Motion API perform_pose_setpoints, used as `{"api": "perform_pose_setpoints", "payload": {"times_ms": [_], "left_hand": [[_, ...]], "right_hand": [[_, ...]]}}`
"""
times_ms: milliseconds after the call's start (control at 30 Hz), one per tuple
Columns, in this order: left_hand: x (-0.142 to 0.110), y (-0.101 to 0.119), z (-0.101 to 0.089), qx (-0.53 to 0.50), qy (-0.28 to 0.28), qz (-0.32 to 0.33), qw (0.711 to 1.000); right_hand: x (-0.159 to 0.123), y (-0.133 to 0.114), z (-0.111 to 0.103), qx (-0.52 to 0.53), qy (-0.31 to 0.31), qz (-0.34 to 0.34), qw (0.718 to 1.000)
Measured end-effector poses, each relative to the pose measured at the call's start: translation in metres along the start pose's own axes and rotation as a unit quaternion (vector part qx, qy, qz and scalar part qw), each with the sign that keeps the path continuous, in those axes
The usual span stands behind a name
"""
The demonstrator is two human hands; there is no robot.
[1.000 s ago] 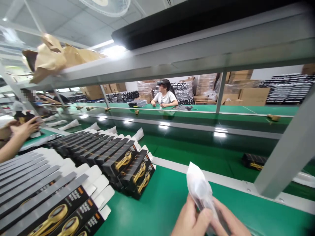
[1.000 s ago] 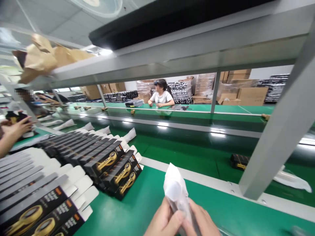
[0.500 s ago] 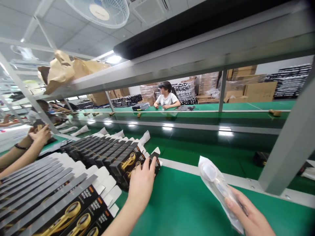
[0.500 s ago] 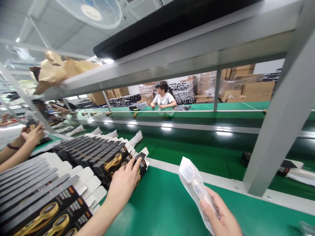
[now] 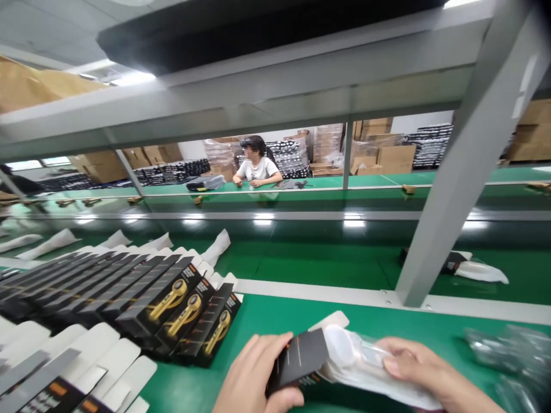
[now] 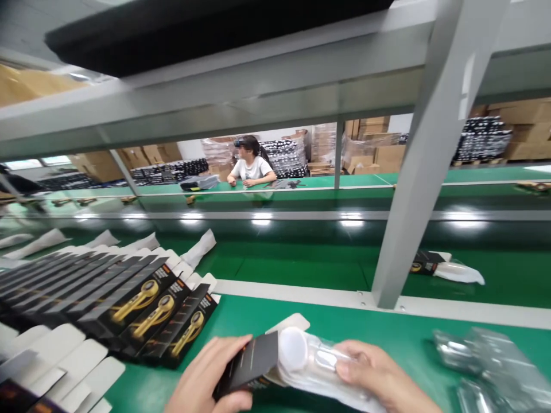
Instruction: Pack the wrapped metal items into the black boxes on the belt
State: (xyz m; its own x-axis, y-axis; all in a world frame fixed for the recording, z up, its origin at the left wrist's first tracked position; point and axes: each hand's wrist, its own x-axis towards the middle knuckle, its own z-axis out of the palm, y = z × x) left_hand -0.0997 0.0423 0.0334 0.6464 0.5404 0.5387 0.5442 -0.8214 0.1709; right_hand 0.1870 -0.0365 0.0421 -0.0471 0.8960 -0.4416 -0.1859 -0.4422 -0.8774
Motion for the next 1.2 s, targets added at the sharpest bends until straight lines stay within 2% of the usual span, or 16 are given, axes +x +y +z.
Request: {"api": "perform_pose_setpoints", "payload": {"times_ms": [100,200,300,467,567,633,667,733,800,867,900,967,1067,1133,1200], "left_hand": [[-0.01,0.001,0.01,0.02,0.007,-0.006,1.0],[-0.017,0.002,0.016,0.023,0.001,0.043,0.999],[-0.017,0.005,0.02,0.009,-0.004,0.109,0.994],[-0.012,0.012,0.022,0.027,-0.029,0.152,0.988],[-0.008,0.013,0.018,0.034,-0.051,0.168,0.984],[-0.002,0.011,0.013,0.042,-0.073,0.148,0.985],[0.003,0.01,0.012,0.046,-0.073,0.116,0.99],[0.012,0.008,0.016,0.039,-0.038,-0.001,0.999],[0.019,0.007,0.028,0.002,0.019,-0.135,0.991],[0.023,0.009,0.049,-0.047,0.044,-0.205,0.977],[0.022,0.01,0.06,-0.066,0.038,-0.205,0.976],[0.02,0.013,0.08,-0.09,-0.012,-0.162,0.983],[0.014,0.014,0.095,-0.104,-0.088,-0.099,0.986],[0.012,0.012,0.094,-0.108,-0.099,-0.098,0.984],[0.013,0.011,0.089,-0.117,-0.095,-0.11,0.982]], "right_hand": [[-0.001,0.002,-0.011,-0.065,-0.049,-0.016,0.997],[-0.002,0.003,-0.014,-0.136,-0.086,-0.053,0.986],[0.0,0.009,-0.005,-0.19,-0.089,-0.078,0.975],[0.008,0.031,0.016,-0.203,-0.074,-0.082,0.973],[0.009,0.033,0.02,-0.207,-0.067,-0.072,0.974],[0.013,0.023,0.018,-0.183,-0.061,-0.105,0.976],[0.017,0.016,0.015,-0.165,-0.045,-0.119,0.978],[0.033,-0.004,0.008,-0.134,0.009,-0.13,0.982],[0.06,-0.023,-0.001,-0.12,0.069,-0.124,0.983],[0.095,-0.038,-0.011,-0.115,0.11,-0.143,0.977],[0.114,-0.043,-0.015,-0.116,0.122,-0.144,0.975],[0.147,-0.049,-0.023,-0.125,0.154,-0.132,0.971],[0.172,-0.055,-0.03,-0.166,0.205,-0.093,0.96],[0.163,-0.058,-0.031,-0.22,0.239,-0.082,0.942],[0.132,-0.057,-0.029,-0.296,0.256,-0.1,0.915]]}}
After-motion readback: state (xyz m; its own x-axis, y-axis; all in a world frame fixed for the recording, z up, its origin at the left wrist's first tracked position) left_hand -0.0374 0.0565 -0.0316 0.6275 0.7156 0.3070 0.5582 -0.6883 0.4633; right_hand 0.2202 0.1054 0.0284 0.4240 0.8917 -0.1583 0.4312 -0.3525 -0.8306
